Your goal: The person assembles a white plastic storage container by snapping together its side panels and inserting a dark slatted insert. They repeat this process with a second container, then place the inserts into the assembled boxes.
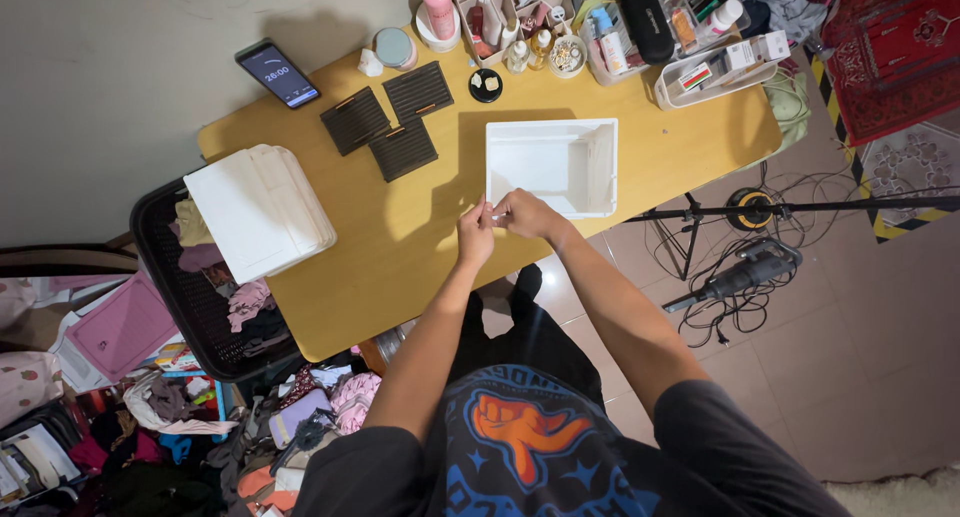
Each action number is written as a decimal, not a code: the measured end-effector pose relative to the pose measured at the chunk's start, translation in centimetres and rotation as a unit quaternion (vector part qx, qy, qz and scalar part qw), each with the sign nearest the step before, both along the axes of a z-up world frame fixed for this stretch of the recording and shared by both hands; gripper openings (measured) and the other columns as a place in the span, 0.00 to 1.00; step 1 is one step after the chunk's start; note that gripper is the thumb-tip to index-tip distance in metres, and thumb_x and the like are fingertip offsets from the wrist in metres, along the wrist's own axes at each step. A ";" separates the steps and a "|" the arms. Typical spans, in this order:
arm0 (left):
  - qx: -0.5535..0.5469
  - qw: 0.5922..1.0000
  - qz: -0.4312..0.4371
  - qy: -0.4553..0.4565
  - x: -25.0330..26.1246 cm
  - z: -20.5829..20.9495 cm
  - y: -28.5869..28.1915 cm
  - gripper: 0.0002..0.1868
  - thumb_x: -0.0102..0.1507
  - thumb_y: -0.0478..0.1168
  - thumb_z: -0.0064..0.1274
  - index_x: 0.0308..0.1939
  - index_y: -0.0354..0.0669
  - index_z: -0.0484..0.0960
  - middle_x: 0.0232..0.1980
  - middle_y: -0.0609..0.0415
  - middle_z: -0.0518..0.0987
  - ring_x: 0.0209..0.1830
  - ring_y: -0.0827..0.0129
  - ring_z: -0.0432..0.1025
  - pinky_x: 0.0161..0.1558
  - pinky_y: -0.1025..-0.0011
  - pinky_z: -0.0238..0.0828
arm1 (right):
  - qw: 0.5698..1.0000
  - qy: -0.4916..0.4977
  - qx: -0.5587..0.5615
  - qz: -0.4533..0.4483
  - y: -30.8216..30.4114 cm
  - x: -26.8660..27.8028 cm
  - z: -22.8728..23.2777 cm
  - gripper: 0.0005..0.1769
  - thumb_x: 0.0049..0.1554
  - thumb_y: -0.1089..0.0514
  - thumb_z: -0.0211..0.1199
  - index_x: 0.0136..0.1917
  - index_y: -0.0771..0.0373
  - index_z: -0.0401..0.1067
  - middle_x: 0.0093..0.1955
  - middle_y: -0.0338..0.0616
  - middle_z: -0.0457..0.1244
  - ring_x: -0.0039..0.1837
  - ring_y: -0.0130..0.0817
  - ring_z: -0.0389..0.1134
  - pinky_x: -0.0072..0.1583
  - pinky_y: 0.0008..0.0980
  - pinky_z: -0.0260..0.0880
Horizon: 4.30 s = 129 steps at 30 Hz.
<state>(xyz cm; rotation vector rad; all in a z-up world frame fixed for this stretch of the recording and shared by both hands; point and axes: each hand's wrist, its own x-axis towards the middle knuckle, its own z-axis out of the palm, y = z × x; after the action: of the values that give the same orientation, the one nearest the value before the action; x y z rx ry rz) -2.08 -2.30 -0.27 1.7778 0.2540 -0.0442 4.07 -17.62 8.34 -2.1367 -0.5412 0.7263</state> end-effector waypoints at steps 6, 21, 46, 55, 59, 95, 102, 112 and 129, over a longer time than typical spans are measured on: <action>-0.009 1.000 -0.003 -0.009 0.0 -0.8 -0.1 0.22 0.72 0.42 0.46 0.64 0.29 0.75 0.39 0.39 0.84 0.39 0.68 0.76 0.45 0.70 0.73 | 0.999 0.013 0.042 0.003 -0.2 0.3 -0.2 0.07 0.53 0.58 0.69 0.46 0.60 0.81 0.35 0.59 0.66 0.34 0.54 0.63 0.42 0.45 0.66; -0.008 1.000 -0.024 0.006 0.4 0.7 0.5 0.21 0.72 0.43 0.49 0.62 0.30 0.78 0.37 0.44 0.85 0.36 0.69 0.76 0.42 0.69 0.73 | 0.996 -0.086 0.002 -0.019 0.3 -0.8 0.2 0.05 0.51 0.59 0.68 0.40 0.61 0.81 0.34 0.58 0.66 0.39 0.57 0.68 0.44 0.49 0.68; 0.032 0.998 -0.041 -0.031 0.4 0.6 0.4 0.19 0.73 0.40 0.44 0.62 0.28 0.75 0.47 0.32 0.82 0.48 0.50 0.80 0.51 0.64 0.74 | 0.997 -0.001 0.011 0.074 0.0 2.1 0.6 0.08 0.54 0.60 0.68 0.38 0.68 0.76 0.31 0.59 0.63 0.32 0.51 0.60 0.40 0.43 0.64; 0.049 0.996 -0.043 -0.054 0.3 0.5 1.2 0.18 0.74 0.41 0.46 0.62 0.30 0.76 0.42 0.36 0.82 0.41 0.54 0.78 0.45 0.64 0.74 | 0.996 0.024 -0.004 0.087 0.0 2.4 0.7 0.07 0.55 0.59 0.69 0.46 0.64 0.79 0.33 0.59 0.65 0.35 0.50 0.64 0.42 0.43 0.66; 0.040 0.998 -0.055 0.004 0.4 1.2 0.8 0.19 0.72 0.42 0.45 0.63 0.33 0.77 0.35 0.38 0.81 0.32 0.57 0.75 0.39 0.64 0.72 | 0.996 -0.038 0.017 0.073 -0.3 1.6 1.5 0.12 0.51 0.59 0.71 0.51 0.59 0.81 0.41 0.56 0.70 0.43 0.52 0.71 0.47 0.43 0.70; 0.169 0.880 -0.433 -0.101 4.2 8.6 -13.9 0.22 0.57 0.42 0.64 0.51 0.36 0.80 0.56 0.43 0.80 0.57 0.48 0.74 0.56 0.58 0.70 | 0.897 -0.131 -0.014 -0.422 -18.5 -5.2 -1.0 0.11 0.60 0.59 0.63 0.48 0.70 0.79 0.36 0.57 0.68 0.36 0.42 0.70 0.43 0.36 0.70; 0.209 0.875 -0.433 -0.056 4.6 7.0 -16.3 0.07 0.58 0.36 0.62 0.39 0.38 0.86 0.40 0.40 0.84 0.43 0.45 0.77 0.46 0.53 0.74 | 0.925 -0.022 -0.056 -0.376 -17.5 -4.0 -0.9 0.17 0.61 0.54 0.63 0.41 0.73 0.77 0.34 0.59 0.69 0.36 0.50 0.70 0.44 0.40 0.70; 0.191 0.882 -0.426 -0.071 4.2 5.2 -16.7 0.04 0.60 0.34 0.57 0.36 0.41 0.87 0.36 0.42 0.83 0.38 0.45 0.77 0.42 0.53 0.74 | 0.914 0.024 -0.159 -0.373 -17.1 -1.8 -2.5 0.13 0.52 0.58 0.64 0.38 0.73 0.75 0.36 0.64 0.67 0.40 0.58 0.72 0.48 0.47 0.74; 0.181 0.872 -0.447 -0.078 4.5 5.8 -17.0 0.05 0.64 0.36 0.57 0.38 0.41 0.87 0.38 0.40 0.83 0.41 0.44 0.77 0.44 0.51 0.73 | 0.949 -0.017 -0.163 -0.269 -19.2 -0.7 -3.2 0.12 0.47 0.60 0.65 0.36 0.75 0.75 0.36 0.67 0.66 0.42 0.59 0.71 0.48 0.46 0.73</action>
<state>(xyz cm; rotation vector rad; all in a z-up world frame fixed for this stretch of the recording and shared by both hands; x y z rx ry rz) 2.46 -19.32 5.52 2.1191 -0.7448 -0.5422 3.39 -36.82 5.13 -2.4461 0.1698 0.4891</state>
